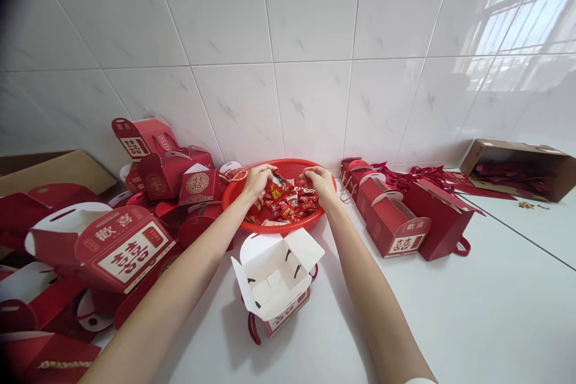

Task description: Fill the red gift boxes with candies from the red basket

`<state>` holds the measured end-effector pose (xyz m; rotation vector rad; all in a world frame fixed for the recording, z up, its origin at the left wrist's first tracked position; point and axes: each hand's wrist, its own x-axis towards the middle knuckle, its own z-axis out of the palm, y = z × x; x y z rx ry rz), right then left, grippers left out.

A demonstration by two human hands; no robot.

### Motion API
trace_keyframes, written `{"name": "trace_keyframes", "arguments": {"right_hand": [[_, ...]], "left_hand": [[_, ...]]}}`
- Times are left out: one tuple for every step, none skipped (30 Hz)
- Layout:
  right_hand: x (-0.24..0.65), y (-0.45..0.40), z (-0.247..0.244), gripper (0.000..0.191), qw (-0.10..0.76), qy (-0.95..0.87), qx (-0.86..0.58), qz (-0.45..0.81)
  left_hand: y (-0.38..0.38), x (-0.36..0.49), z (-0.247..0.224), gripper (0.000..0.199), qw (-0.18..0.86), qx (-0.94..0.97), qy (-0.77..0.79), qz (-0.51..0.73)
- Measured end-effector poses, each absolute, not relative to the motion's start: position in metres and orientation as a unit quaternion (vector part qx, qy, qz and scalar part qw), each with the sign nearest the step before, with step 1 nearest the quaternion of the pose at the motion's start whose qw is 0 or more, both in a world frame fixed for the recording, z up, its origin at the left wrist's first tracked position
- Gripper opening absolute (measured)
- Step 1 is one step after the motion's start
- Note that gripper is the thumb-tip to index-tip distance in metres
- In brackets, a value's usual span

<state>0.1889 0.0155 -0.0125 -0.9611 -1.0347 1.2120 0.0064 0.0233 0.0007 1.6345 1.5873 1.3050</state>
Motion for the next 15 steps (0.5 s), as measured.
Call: {"name": "trace_keyframes", "arguments": {"right_hand": [[0.189, 0.015, -0.012, 0.007, 0.597, -0.442, -0.413, 0.527], [0.189, 0.015, -0.012, 0.008, 0.597, -0.44, -0.412, 0.529], [0.189, 0.014, -0.011, 0.009, 0.599, -0.438, -0.411, 0.529], [0.189, 0.014, -0.011, 0.01, 0.602, -0.437, -0.41, 0.527], [0.189, 0.014, -0.011, 0.01, 0.607, -0.435, -0.409, 0.525], [0.189, 0.014, -0.011, 0.01, 0.612, -0.43, -0.409, 0.523], [0.19, 0.015, -0.011, 0.009, 0.618, -0.422, -0.409, 0.521], [0.19, 0.016, -0.011, 0.008, 0.624, -0.413, -0.411, 0.521], [0.19, 0.017, -0.012, 0.008, 0.63, -0.404, -0.411, 0.521], [0.19, 0.018, -0.012, 0.008, 0.636, -0.396, -0.41, 0.52], [0.19, 0.019, -0.012, 0.009, 0.64, -0.391, -0.409, 0.52], [0.19, 0.02, -0.013, 0.011, 0.643, -0.39, -0.407, 0.519], [0.191, 0.021, -0.013, 0.011, 0.645, -0.39, -0.405, 0.518], [0.191, 0.021, -0.014, 0.011, 0.646, -0.391, -0.403, 0.517], [0.191, 0.022, -0.014, 0.011, 0.648, -0.391, -0.401, 0.517]], "left_hand": [[0.024, 0.006, 0.0, 0.016, 0.244, 0.617, 0.595, 0.455], [0.024, 0.006, -0.001, 0.016, 0.239, 0.638, 0.597, 0.423], [0.023, 0.007, -0.002, 0.018, 0.242, 0.661, 0.594, 0.389], [0.023, 0.008, -0.003, 0.02, 0.251, 0.683, 0.586, 0.356], [0.023, 0.01, -0.004, 0.021, 0.265, 0.702, 0.575, 0.327], [0.024, 0.013, -0.005, 0.021, 0.277, 0.715, 0.565, 0.305], [0.026, 0.016, -0.005, 0.022, 0.287, 0.723, 0.559, 0.287], [0.028, 0.019, -0.004, 0.022, 0.293, 0.726, 0.559, 0.274], [0.032, 0.023, -0.003, 0.022, 0.297, 0.725, 0.562, 0.264], [0.037, 0.026, -0.002, 0.022, 0.299, 0.723, 0.567, 0.257], [0.041, 0.03, -0.001, 0.021, 0.299, 0.719, 0.573, 0.257], [0.045, 0.033, 0.0, 0.019, 0.299, 0.714, 0.575, 0.265], [0.047, 0.037, 0.001, 0.017, 0.299, 0.709, 0.575, 0.279], [0.048, 0.04, 0.0, 0.015, 0.298, 0.704, 0.57, 0.301], [0.045, 0.042, -0.003, 0.013, 0.299, 0.7, 0.564, 0.322]]}}
